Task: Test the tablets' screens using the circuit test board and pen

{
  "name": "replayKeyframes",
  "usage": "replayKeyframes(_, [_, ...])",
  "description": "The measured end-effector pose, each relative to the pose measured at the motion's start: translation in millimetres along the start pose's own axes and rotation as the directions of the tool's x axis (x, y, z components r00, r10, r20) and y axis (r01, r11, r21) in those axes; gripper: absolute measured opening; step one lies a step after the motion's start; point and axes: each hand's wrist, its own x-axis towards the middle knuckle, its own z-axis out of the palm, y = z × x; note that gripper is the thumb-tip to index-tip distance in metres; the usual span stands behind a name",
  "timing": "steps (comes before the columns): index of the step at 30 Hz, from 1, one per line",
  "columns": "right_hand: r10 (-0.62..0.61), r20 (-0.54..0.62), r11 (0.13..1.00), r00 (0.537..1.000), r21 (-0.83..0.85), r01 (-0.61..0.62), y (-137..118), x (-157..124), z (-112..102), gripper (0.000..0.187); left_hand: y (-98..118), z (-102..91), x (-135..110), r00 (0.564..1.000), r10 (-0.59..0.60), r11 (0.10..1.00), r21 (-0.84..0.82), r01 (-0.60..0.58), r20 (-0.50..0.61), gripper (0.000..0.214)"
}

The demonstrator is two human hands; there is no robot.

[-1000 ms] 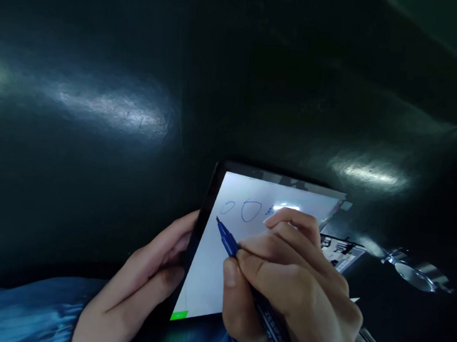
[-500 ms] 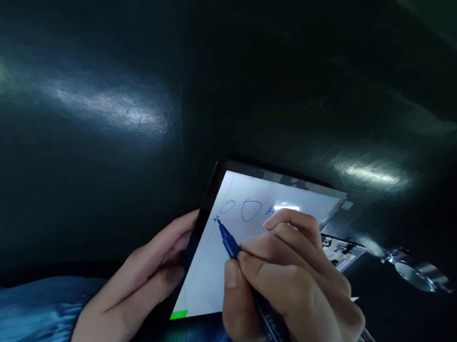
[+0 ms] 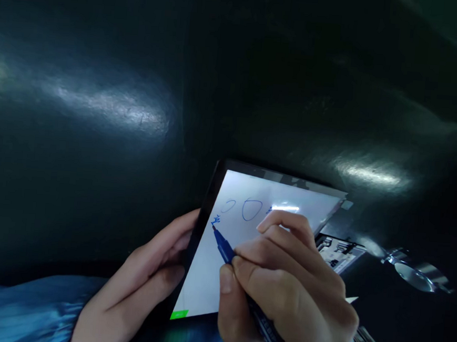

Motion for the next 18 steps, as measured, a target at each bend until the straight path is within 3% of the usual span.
replayKeyframes(5, [-0.003,-0.003,1.0,1.0,-0.026,0.003,0,-1,0,0.025,0,-2.3,1,0.999,0.033,0.999,0.039,-0.035,0.036,0.046])
replayKeyframes(12, [0.083,-0.13,0.987,0.988,-0.125,-0.099,-9,3,4,0.036,1,0.3,3,0.993,0.119,0.992,0.031,-0.119,0.008,0.045])
replayKeyframes(18, [0.062,-0.107,0.988,0.992,-0.131,-0.076,-7,4,3,0.036,2,3.3,6,0.992,0.125,0.992,0.009,-0.125,0.028,0.045])
